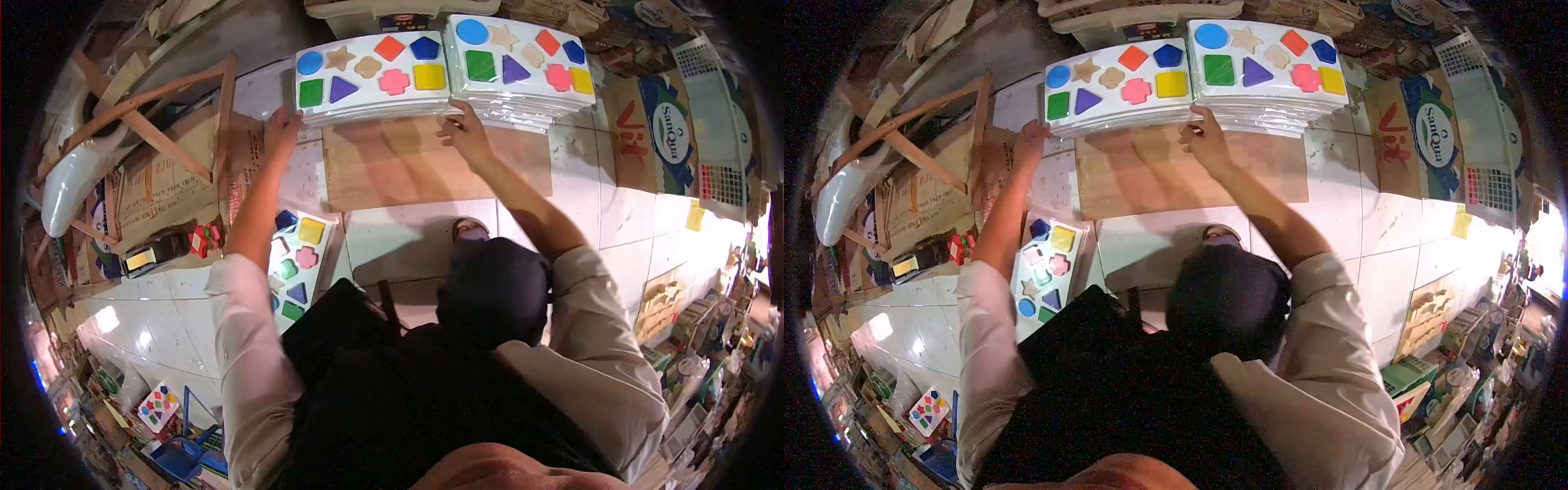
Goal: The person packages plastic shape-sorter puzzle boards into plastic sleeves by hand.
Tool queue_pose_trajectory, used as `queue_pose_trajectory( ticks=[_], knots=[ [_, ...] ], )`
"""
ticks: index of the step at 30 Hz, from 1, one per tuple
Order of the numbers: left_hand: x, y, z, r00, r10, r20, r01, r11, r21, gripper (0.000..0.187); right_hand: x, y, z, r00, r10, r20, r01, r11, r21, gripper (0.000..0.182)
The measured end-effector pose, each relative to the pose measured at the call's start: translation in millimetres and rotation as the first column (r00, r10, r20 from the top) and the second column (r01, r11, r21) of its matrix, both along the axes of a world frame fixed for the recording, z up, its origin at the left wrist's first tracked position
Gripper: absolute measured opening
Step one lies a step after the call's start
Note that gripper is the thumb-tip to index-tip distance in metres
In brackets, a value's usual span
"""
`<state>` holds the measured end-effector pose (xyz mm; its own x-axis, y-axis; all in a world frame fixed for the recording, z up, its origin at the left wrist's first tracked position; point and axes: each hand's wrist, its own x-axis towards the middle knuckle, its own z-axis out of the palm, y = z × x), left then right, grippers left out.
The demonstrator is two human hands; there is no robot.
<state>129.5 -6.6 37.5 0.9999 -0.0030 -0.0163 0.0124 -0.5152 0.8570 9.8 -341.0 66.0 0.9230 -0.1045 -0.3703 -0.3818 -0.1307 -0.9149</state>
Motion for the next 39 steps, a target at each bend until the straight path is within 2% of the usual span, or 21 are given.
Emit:
queue_pose_trajectory(
  ticks=[1, 2, 4, 5, 7, 14, 18, 20, 21, 22, 23, 26, 28, 30, 31, 32, 33, 34, 35, 37, 39],
  knots=[
    [5, -6, 6, 0.991, -0.009, -0.133, -0.007, 0.993, -0.12, 0.033, -1, 4, -7, 0.969, -0.232, 0.083, 0.214, 0.959, 0.185, 0.049],
    [8, -11, 7, 0.991, -0.003, -0.137, -0.013, 0.994, -0.112, 0.033, 0, 4, -13, 0.966, -0.241, 0.093, 0.213, 0.946, 0.244, 0.057],
    [14, -17, 2, 0.913, 0.23, -0.336, -0.287, 0.949, -0.131, 0.027, 1, 10, -20, 0.963, -0.256, 0.088, 0.222, 0.933, 0.284, 0.06],
    [13, -15, 0, 0.909, 0.24, -0.34, -0.296, 0.947, -0.124, 0.027, 0, 12, -23, 0.958, -0.275, 0.084, 0.236, 0.919, 0.317, 0.063],
    [13, -8, 1, 0.959, 0.089, -0.269, -0.148, 0.966, -0.21, 0.031, 0, 10, -27, 0.972, -0.215, 0.093, 0.179, 0.938, 0.297, 0.069],
    [14, -19, 6, 0.879, 0.149, -0.454, -0.269, 0.94, -0.211, 0.043, -2, 7, -36, 0.974, -0.147, 0.174, 0.088, 0.948, 0.307, 0.067],
    [15, -28, 12, 0.926, 0.251, -0.281, -0.259, 0.966, 0.009, 0.043, 5, 7, -33, 0.976, -0.171, 0.134, 0.111, 0.923, 0.368, 0.063],
    [10, -25, 20, 0.842, 0.221, -0.491, -0.315, 0.942, -0.116, 0.037, 4, 7, -31, 0.973, -0.186, 0.135, 0.119, 0.91, 0.398, 0.06],
    [3, -29, 26, 0.841, 0.217, -0.495, -0.312, 0.943, -0.117, 0.037, 2, 6, -30, 0.97, -0.2, 0.137, 0.125, 0.898, 0.422, 0.057],
    [-10, -36, 31, 0.874, 0.172, -0.454, -0.39, 0.807, -0.444, 0.032, 0, 4, -28, 0.971, -0.2, 0.133, 0.128, 0.899, 0.418, 0.057],
    [-24, -40, 36, 0.904, 0.152, -0.401, -0.412, 0.565, -0.715, 0.029, -2, 3, -26, 0.971, -0.21, 0.117, 0.14, 0.891, 0.432, 0.052],
    [-66, -21, 23, 0.949, 0.084, -0.304, -0.3, 0.532, -0.792, 0.028, -14, 0, -37, 0.963, -0.258, 0.079, 0.199, 0.877, 0.438, 0.044],
    [-111, -24, 34, 0.883, 0.164, -0.44, -0.465, 0.439, -0.769, 0.03, -21, -7, -41, 0.956, -0.287, 0.058, 0.235, 0.871, 0.43, 0.04],
    [-164, 19, -5, 0.881, 0.009, -0.473, -0.406, 0.526, -0.747, 0.034, -27, -21, -39, 0.997, -0.039, -0.061, 0.068, 0.782, 0.619, 0.039],
    [-180, -9, 34, 0.906, 0.06, -0.419, -0.377, 0.563, -0.735, 0.034, -33, -28, -37, 0.997, -0.033, -0.064, 0.065, 0.782, 0.62, 0.039],
    [-200, 1, 26, 0.88, -0.058, -0.471, -0.332, 0.634, -0.699, 0.039, -41, -35, -33, 0.991, 0.091, -0.102, 0.015, 0.668, 0.744, 0.039],
    [-219, -15, 41, 0.826, -0.003, -0.563, -0.437, 0.626, -0.646, 0.044, -47, -37, -29, 0.969, 0.218, -0.119, -0.014, 0.529, 0.849, 0.039],
    [-235, -23, 42, 0.768, 0.05, -0.639, -0.506, 0.659, -0.557, 0.05, -49, -35, -25, 0.967, 0.166, -0.191, 0.03, 0.673, 0.739, 0.038],
    [-249, -24, 34, 0.752, -0.071, -0.655, -0.483, 0.617, -0.621, 0.054, -56, -35, -26, 0.965, 0.172, -0.199, 0.032, 0.672, 0.739, 0.038],
    [-249, -25, 36, 0.715, -0.253, -0.652, -0.176, 0.838, -0.517, 0.055, -73, -41, -32, 0.944, 0.088, -0.319, 0.147, 0.751, 0.643, 0.036],
    [-241, -44, 24, 0.847, -0.252, -0.469, -0.141, 0.743, -0.654, 0.04, -94, -57, -49, 0.936, 0.151, -0.319, 0.111, 0.733, 0.672, 0.032]
  ],
)
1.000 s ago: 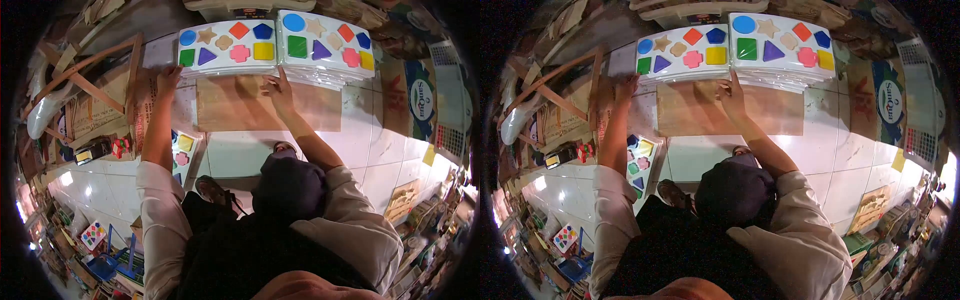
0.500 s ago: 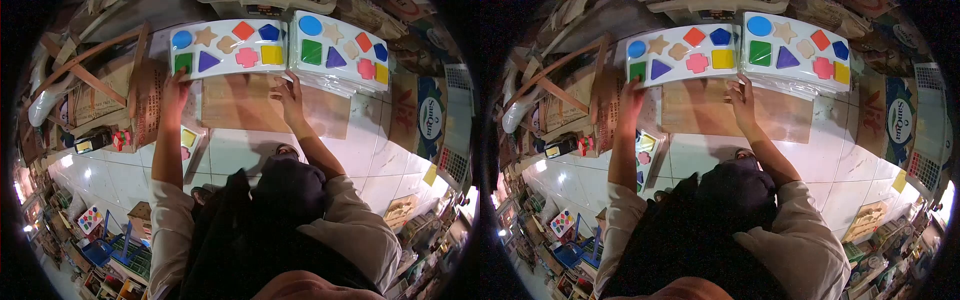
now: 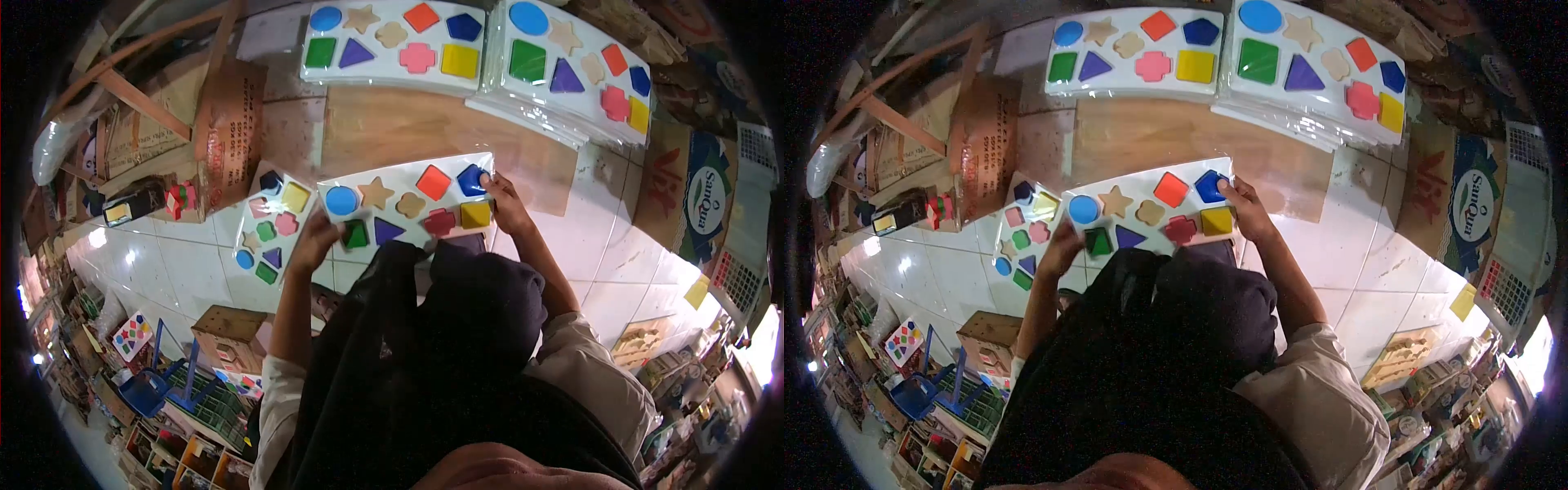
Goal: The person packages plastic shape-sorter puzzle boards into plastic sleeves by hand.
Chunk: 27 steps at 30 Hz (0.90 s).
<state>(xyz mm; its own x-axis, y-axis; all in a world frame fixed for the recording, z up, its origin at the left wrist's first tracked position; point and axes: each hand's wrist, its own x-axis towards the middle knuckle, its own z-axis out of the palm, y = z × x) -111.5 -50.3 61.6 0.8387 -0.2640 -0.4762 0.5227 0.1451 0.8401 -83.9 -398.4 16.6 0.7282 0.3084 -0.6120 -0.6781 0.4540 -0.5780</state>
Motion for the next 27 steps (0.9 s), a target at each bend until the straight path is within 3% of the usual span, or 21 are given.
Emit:
queue_pose_trajectory(
  ticks=[2, 4, 5, 6, 8, 10, 12, 13, 14, 16, 17, 18, 19, 20, 21, 22, 23, 24, 25, 27],
  knots=[
    [1, -5, -31, 0.918, 0.305, -0.255, -0.327, 0.944, -0.05, 0.032, -18, -7, -1, 0.99, 0.04, 0.137, -0.025, 0.994, -0.111, 0.03],
    [8, -18, -38, 0.925, 0.241, -0.293, -0.208, 0.968, 0.138, 0.027, -27, -11, 5, 0.996, 0.039, 0.08, -0.025, 0.986, -0.167, 0.03],
    [-4, -26, -54, 0.954, 0.296, -0.048, -0.278, 0.934, 0.223, 0.019, -37, -24, -12, 0.993, 0.092, 0.079, -0.07, 0.967, -0.246, 0.031],
    [-7, -32, -62, 0.955, 0.29, -0.056, -0.272, 0.937, 0.22, 0.019, -43, -38, -30, 0.987, 0.144, 0.078, -0.112, 0.94, -0.323, 0.032],
    [-9, -42, -73, 0.853, 0.448, -0.269, -0.42, 0.894, 0.159, 0.019, -41, -43, -30, 0.988, 0.136, 0.069, -0.103, 0.929, -0.354, 0.035],
    [-10, -51, -68, 0.841, 0.485, -0.238, -0.464, 0.874, 0.143, 0.024, -41, -44, -10, 0.99, 0.127, 0.064, -0.093, 0.917, -0.387, 0.038],
    [-10, -52, -66, 0.844, 0.502, -0.189, -0.486, 0.865, 0.127, 0.024, -37, -33, 21, 0.886, 0.273, 0.375, 0.053, 0.744, -0.666, 0.039],
    [-11, -51, -67, 0.844, 0.502, -0.189, -0.485, 0.865, 0.128, 0.024, -31, -20, 29, 0.966, -0.06, 0.251, 0.205, 0.77, -0.605, 0.038],
    [-11, -48, -69, 0.868, 0.473, -0.152, -0.462, 0.881, 0.102, 0.016, -29, -24, 26, 0.966, -0.059, 0.25, 0.203, 0.772, -0.602, 0.038],
    [-14, -44, -71, 0.887, 0.446, -0.117, -0.439, 0.895, 0.08, 0.012, -21, -43, 16, 0.997, 0.049, -0.056, -0.069, 0.895, -0.441, 0.037],
    [-14, -44, -72, 0.891, 0.43, -0.147, -0.425, 0.903, 0.063, 0.01, -21, -52, 10, 0.993, 0.07, -0.098, -0.108, 0.878, -0.466, 0.029],
    [-12, -47, -67, 0.894, 0.413, -0.176, -0.412, 0.91, 0.044, 0.011, -20, -51, 15, 0.993, 0.072, -0.098, -0.109, 0.878, -0.467, 0.029],
    [-10, -54, -62, 0.893, 0.414, -0.175, -0.413, 0.91, 0.042, 0.011, -19, -51, 20, 0.987, 0.142, 0.074, -0.071, 0.801, -0.595, 0.027],
    [-8, -63, -58, 0.833, 0.55, -0.051, -0.544, 0.833, 0.1, 0.014, -18, -50, 27, 0.945, 0.232, 0.23, -0.004, 0.712, -0.702, 0.026],
    [-6, -70, -53, 0.746, 0.661, 0.08, -0.665, 0.734, 0.137, 0.018, -12, -37, 48, 0.965, 0.006, 0.263, 0.121, 0.877, -0.465, 0.027],
    [-7, -67, -56, 0.746, 0.661, 0.08, -0.665, 0.735, 0.136, 0.018, -11, -42, 42, 0.965, 0.005, 0.264, 0.123, 0.876, -0.466, 0.027],
    [-9, -60, -64, 0.815, 0.567, 0.122, -0.579, 0.806, 0.121, 0.024, -9, -52, 29, 0.829, 0.339, 0.446, 0.094, 0.701, -0.707, 0.027],
    [-12, -53, -69, 0.87, 0.466, 0.163, -0.485, 0.867, 0.114, 0.03, -11, -59, 19, 0.59, 0.662, 0.463, 0.166, 0.462, -0.871, 0.028],
    [-14, -48, -71, 0.87, 0.466, 0.162, -0.486, 0.867, 0.115, 0.03, -18, -62, 14, 0.59, 0.662, 0.463, 0.165, 0.462, -0.871, 0.028],
    [-16, -36, -74, 0.964, 0.26, 0.065, -0.262, 0.965, 0.029, 0.036, -28, -63, 11, 0.874, 0.357, 0.33, -0.109, 0.806, -0.582, 0.03]
  ],
)
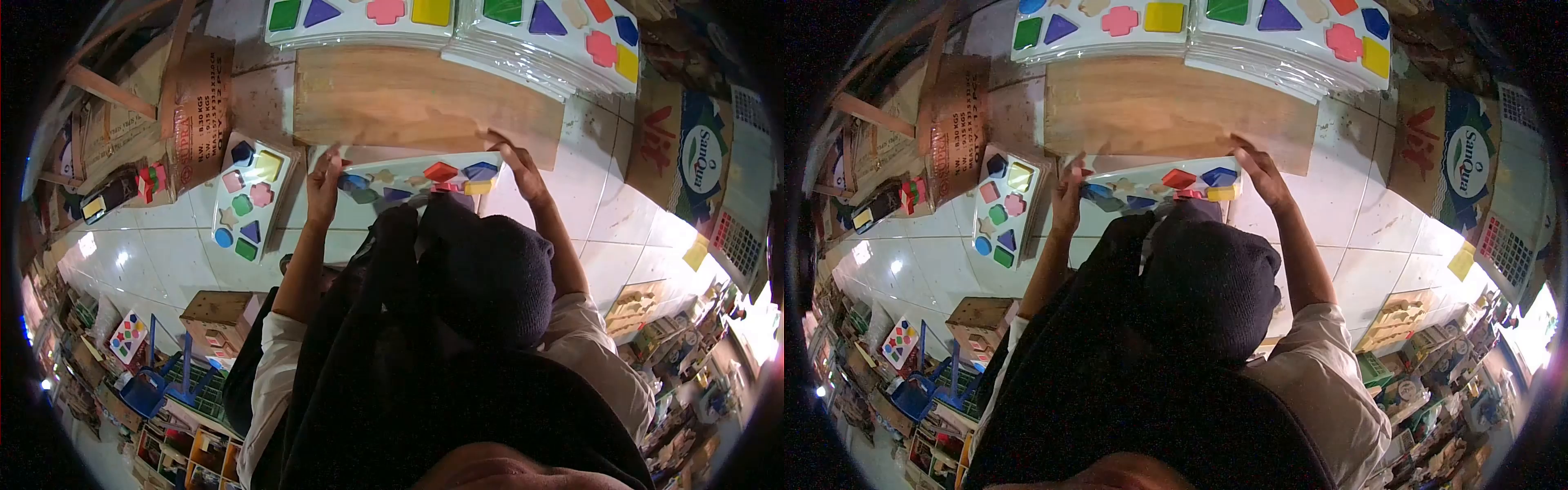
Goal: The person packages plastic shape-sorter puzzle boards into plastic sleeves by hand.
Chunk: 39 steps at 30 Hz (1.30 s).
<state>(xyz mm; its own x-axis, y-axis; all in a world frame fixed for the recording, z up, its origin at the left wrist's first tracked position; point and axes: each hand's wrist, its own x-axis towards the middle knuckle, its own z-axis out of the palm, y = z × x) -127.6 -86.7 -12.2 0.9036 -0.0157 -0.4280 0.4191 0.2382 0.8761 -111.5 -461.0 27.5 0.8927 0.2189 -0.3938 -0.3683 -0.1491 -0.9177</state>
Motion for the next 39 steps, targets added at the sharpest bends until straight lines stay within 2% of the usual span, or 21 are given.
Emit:
queue_pose_trajectory(
  ticks=[1, 3, 5, 10, 13, 15, 16, 17, 19, 21, 22, 23, 24, 25, 27, 29, 30, 32, 35, 37, 39],
  knots=[
    [-1, 3, -3, 0.993, -0.119, -0.026, 0.117, 0.991, -0.06, 0.039, -4, 1, 2, 1.0, 0.003, 0.002, -0.003, 1.0, 0.002, 0.03],
    [-6, 4, -7, 0.978, -0.175, 0.114, 0.165, 0.982, 0.091, 0.038, -13, 5, 8, 0.994, 0.064, -0.088, -0.045, 0.979, 0.197, 0.034],
    [-12, 2, -1, 0.971, -0.236, -0.03, 0.238, 0.964, 0.118, 0.032, -22, 16, -7, 0.989, 0.001, -0.146, 0.028, 0.98, 0.198, 0.028],
    [13, -2, 0, 0.964, -0.182, -0.195, 0.218, 0.958, 0.185, 0.019, -7, 36, -50, 0.928, -0.373, 0.001, 0.373, 0.926, 0.055, 0.018],
    [61, -9, -17, 0.994, -0.109, -0.007, 0.092, 0.804, 0.587, 0.031, 21, 39, -80, 0.849, -0.507, 0.148, 0.516, 0.856, -0.027, 0.021],
    [91, -9, -28, 0.983, -0.181, 0.017, 0.1, 0.618, 0.78, 0.039, 39, 38, -83, 0.889, -0.359, 0.283, 0.45, 0.795, -0.406, 0.027],
    [101, -11, -30, 0.973, -0.228, 0.028, 0.092, 0.495, 0.864, 0.041, 47, 39, -83, 0.872, -0.334, 0.358, 0.467, 0.787, -0.403, 0.031],
    [110, -10, -34, 0.973, -0.229, 0.039, 0.081, 0.494, 0.866, 0.041, 52, 39, -82, 0.867, -0.334, 0.369, 0.472, 0.787, -0.396, 0.031],
    [119, -6, -41, 0.943, -0.322, 0.083, 0.029, 0.328, 0.944, 0.043, 59, 38, -79, 0.928, -0.23, 0.294, 0.357, 0.776, -0.52, 0.031],
    [130, 8, -40, 0.962, -0.233, 0.14, -0.033, 0.412, 0.911, 0.037, 67, 38, -70, 0.883, -0.098, 0.459, 0.389, 0.701, -0.598, 0.03],
    [139, 19, -35, 0.966, -0.143, 0.218, -0.127, 0.472, 0.872, 0.035, 76, 42, -55, 0.809, 0.054, 0.585, 0.435, 0.615, -0.658, 0.03],
    [155, 33, -30, 0.91, -0.09, 0.404, -0.332, 0.423, 0.843, 0.034, 85, 50, -41, 0.805, 0.051, 0.591, 0.441, 0.615, -0.654, 0.03],
    [171, 40, -22, 0.818, -0.05, 0.572, -0.519, 0.364, 0.773, 0.034, 94, 67, -15, 0.853, -0.104, 0.512, 0.383, 0.79, -0.478, 0.031],
    [187, 34, 2, 0.791, 0.063, 0.609, -0.575, 0.416, 0.704, 0.036, 99, 81, -2, 0.893, -0.228, 0.388, 0.342, 0.905, -0.253, 0.035],
    [219, 37, 17, 0.747, 0.178, 0.641, -0.64, 0.452, 0.622, 0.038, 112, 101, -11, 0.881, -0.278, 0.384, 0.365, 0.915, -0.173, 0.042],
    [256, 62, 13, 0.864, 0.036, 0.503, -0.386, 0.688, 0.614, 0.043, 122, 110, -13, 0.866, -0.318, 0.385, 0.375, 0.923, -0.081, 0.05],
    [259, 61, 23, 0.858, 0.039, 0.512, -0.397, 0.682, 0.614, 0.043, 120, 115, -10, 0.864, -0.346, 0.365, 0.386, 0.921, -0.042, 0.053],
    [261, 47, 47, 0.953, -0.155, 0.259, -0.166, 0.448, 0.879, 0.049, 122, 116, -17, 0.854, -0.38, 0.355, 0.392, 0.919, 0.039, 0.054],
    [259, 39, 48, 0.958, -0.125, 0.26, -0.166, 0.498, 0.851, 0.05, 125, 109, -9, 0.876, -0.358, 0.322, 0.38, 0.925, -0.004, 0.054],
    [269, 54, 24, 0.927, -0.183, 0.326, -0.204, 0.483, 0.852, 0.051, 124, 109, -2, 0.889, -0.408, 0.206, 0.389, 0.912, 0.127, 0.05],
    [275, 54, 20, 0.957, -0.063, 0.283, -0.18, 0.635, 0.751, 0.051, 128, 111, -1, 0.873, -0.471, 0.128, 0.437, 0.871, 0.225, 0.045]
  ],
)
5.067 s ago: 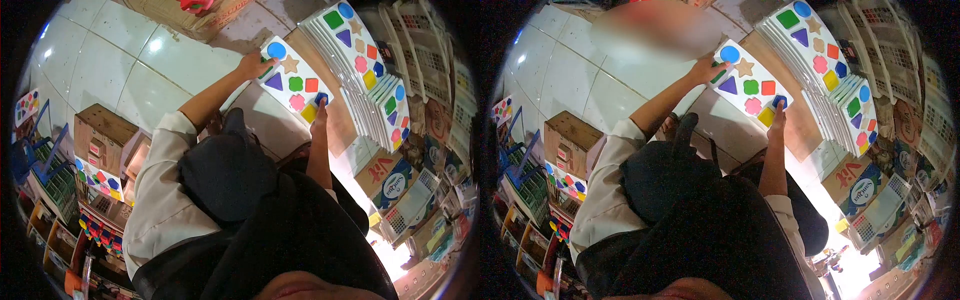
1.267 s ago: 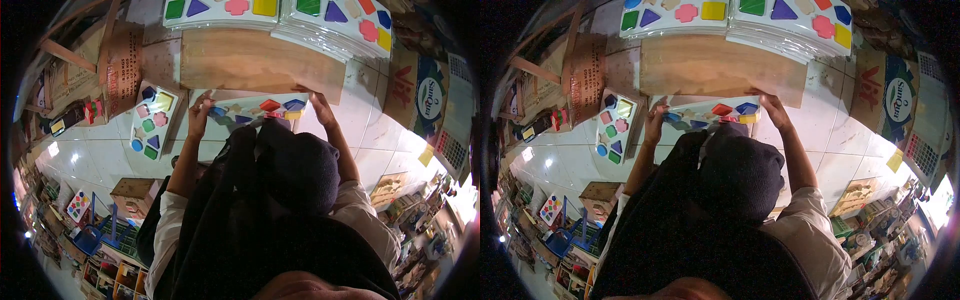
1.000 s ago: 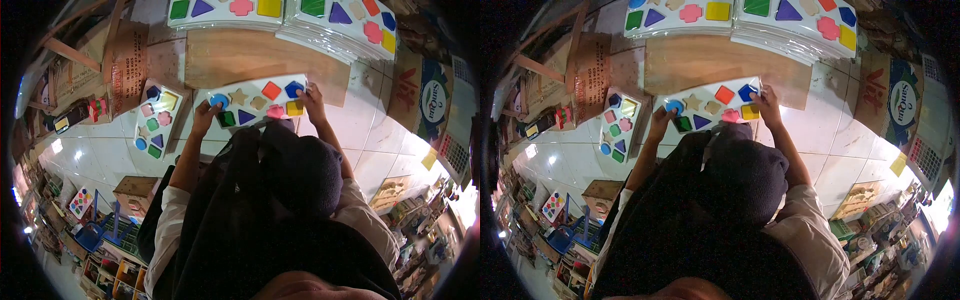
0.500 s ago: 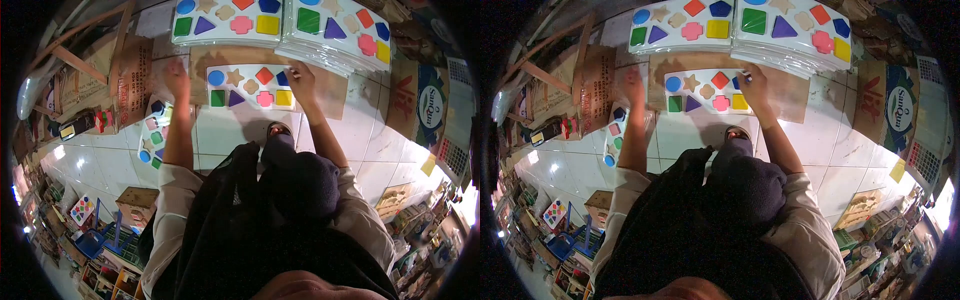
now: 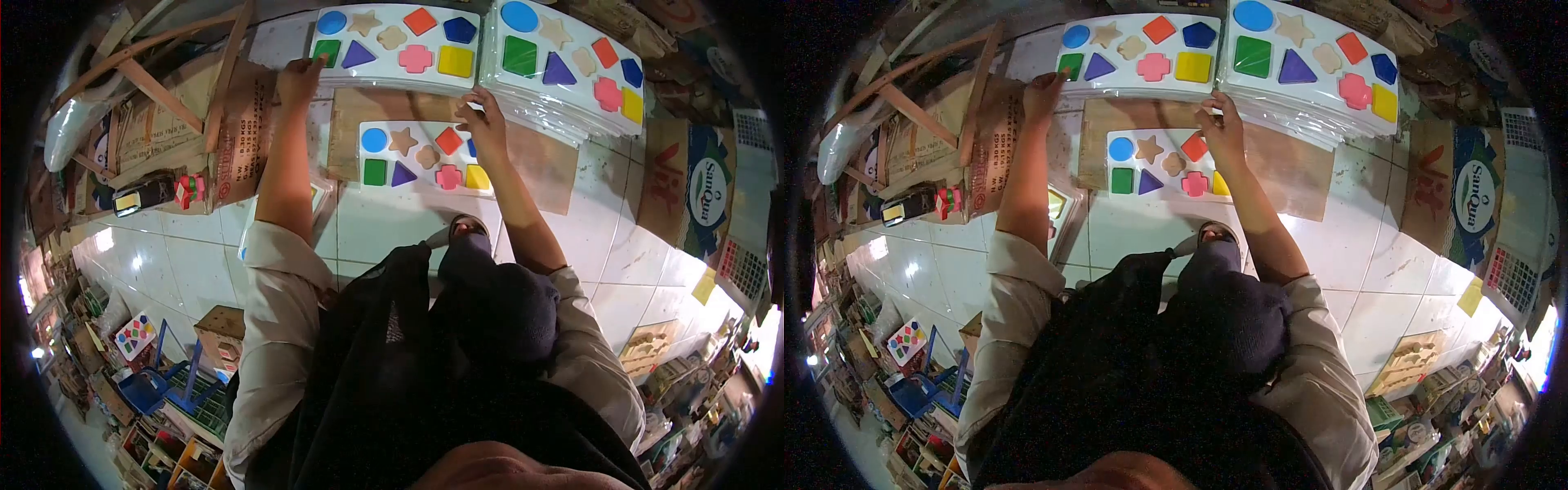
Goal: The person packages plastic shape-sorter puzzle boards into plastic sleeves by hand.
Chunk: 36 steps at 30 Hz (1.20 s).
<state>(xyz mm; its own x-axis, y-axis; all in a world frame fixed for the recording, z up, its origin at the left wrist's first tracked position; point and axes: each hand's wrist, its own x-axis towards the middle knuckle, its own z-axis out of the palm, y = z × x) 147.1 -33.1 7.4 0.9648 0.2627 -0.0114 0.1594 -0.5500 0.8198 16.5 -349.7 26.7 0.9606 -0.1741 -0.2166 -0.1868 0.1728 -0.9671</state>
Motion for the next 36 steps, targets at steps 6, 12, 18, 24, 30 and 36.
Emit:
queue_pose_trajectory(
  ticks=[6, 12, 18, 24, 30, 36],
  knots=[
    [-20, -14, 51, 0.973, 0.0, -0.229, 0.018, 0.997, 0.079, 0.044, 1, -2, 7, 0.997, -0.076, 0.0, 0.076, 0.993, -0.091, 0.034],
    [-80, -5, 36, 0.964, -0.066, -0.258, -0.165, 0.614, -0.772, 0.04, -9, 3, 16, 0.985, 0.042, -0.17, -0.028, 0.996, 0.082, 0.037],
    [-176, 10, 36, 0.908, -0.353, -0.225, -0.012, 0.515, -0.857, 0.035, -39, -27, 6, 0.95, 0.024, -0.311, 0.017, 0.992, 0.125, 0.037],
    [-246, 10, 67, 0.759, -0.48, -0.441, -0.133, 0.548, -0.826, 0.04, -72, -50, -2, 0.842, 0.328, -0.429, -0.238, 0.939, 0.249, 0.034],
    [-257, -1, 43, 0.611, -0.602, -0.514, 0.17, 0.734, -0.657, 0.036, -102, -45, 7, 0.894, 0.15, -0.423, -0.078, 0.98, 0.183, 0.021],
    [-257, -40, 6, 0.728, -0.253, -0.637, -0.299, 0.72, -0.627, 0.024, -131, -64, -6, 0.927, 0.239, -0.289, -0.201, 0.967, 0.156, 0.015]
  ],
)
